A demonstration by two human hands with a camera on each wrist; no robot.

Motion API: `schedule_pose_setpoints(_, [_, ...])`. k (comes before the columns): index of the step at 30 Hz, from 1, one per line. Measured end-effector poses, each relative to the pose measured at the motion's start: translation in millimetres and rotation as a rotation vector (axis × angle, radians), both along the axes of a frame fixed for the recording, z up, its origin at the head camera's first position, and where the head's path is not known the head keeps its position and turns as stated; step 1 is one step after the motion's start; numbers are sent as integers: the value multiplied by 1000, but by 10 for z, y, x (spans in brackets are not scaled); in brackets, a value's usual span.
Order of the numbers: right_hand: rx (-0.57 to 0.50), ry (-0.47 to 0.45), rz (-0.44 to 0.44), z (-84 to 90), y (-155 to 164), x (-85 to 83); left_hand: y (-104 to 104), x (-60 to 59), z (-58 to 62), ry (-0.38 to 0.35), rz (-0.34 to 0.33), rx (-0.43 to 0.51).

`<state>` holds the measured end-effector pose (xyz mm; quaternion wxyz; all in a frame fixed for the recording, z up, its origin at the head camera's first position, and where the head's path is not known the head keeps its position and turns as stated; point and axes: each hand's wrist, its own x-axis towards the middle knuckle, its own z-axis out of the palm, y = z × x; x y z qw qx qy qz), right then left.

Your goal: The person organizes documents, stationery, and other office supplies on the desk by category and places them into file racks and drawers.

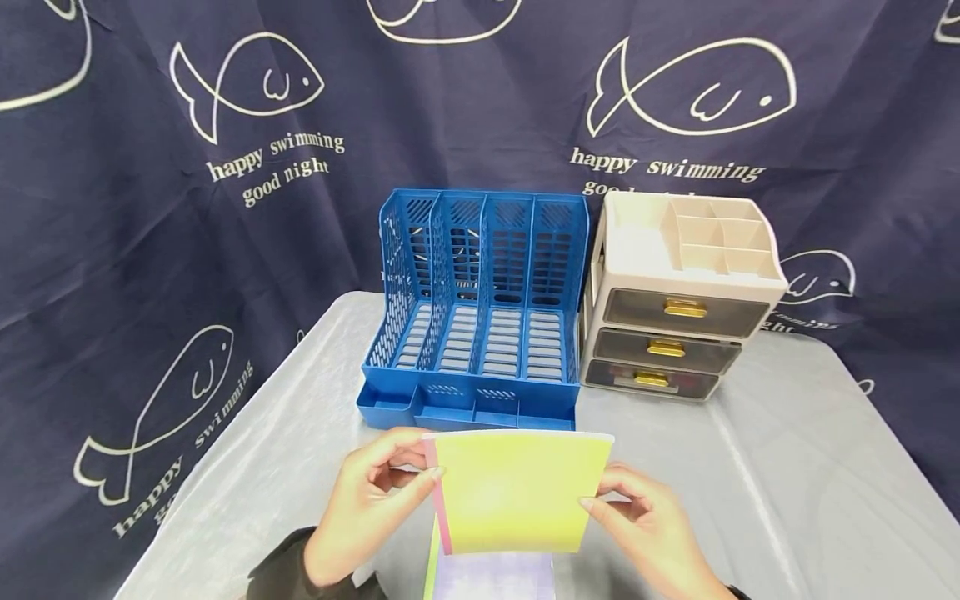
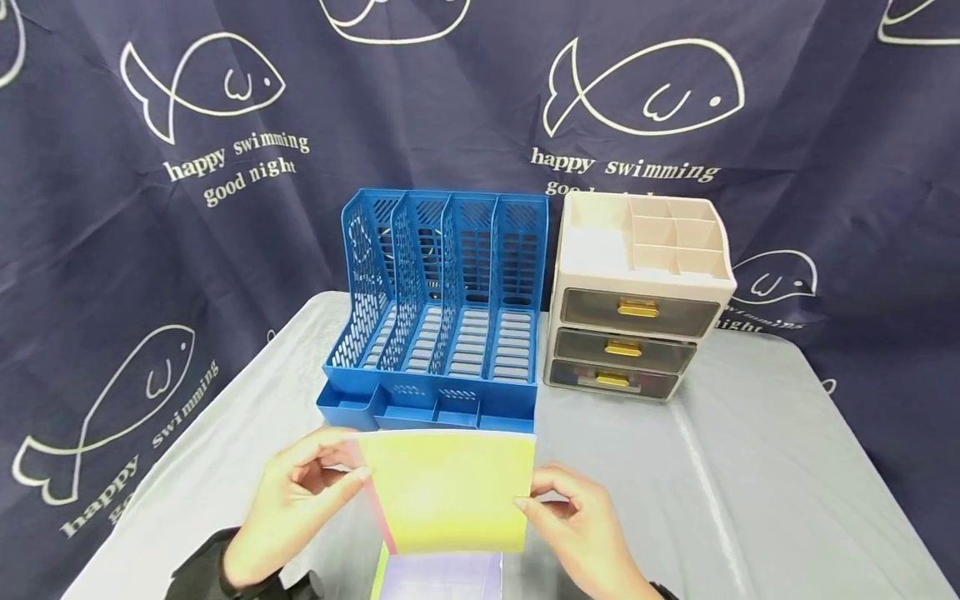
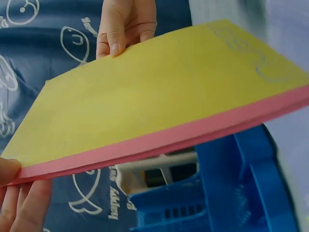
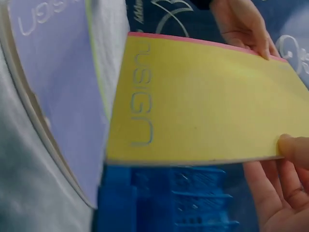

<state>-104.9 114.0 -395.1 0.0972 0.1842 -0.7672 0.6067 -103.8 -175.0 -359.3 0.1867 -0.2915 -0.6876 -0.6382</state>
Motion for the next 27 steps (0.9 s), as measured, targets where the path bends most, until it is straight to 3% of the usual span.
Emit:
schedule_pose_setpoints(6, [21,47,-183,94,146,142,196,-52,23,-20,-33,-19])
schedule_pose_setpoints(11, [12,82,-262,139,241,173,330,-116,22,-32,-57,-57])
schedule_pose_setpoints(20, [47,86,-212,160,417,82,514,-219,-85,-99,-16,-77])
schedule_pose_setpoints(27, [-42,10,-180,90,472,23,563,-262,-74,-149,11,-105])
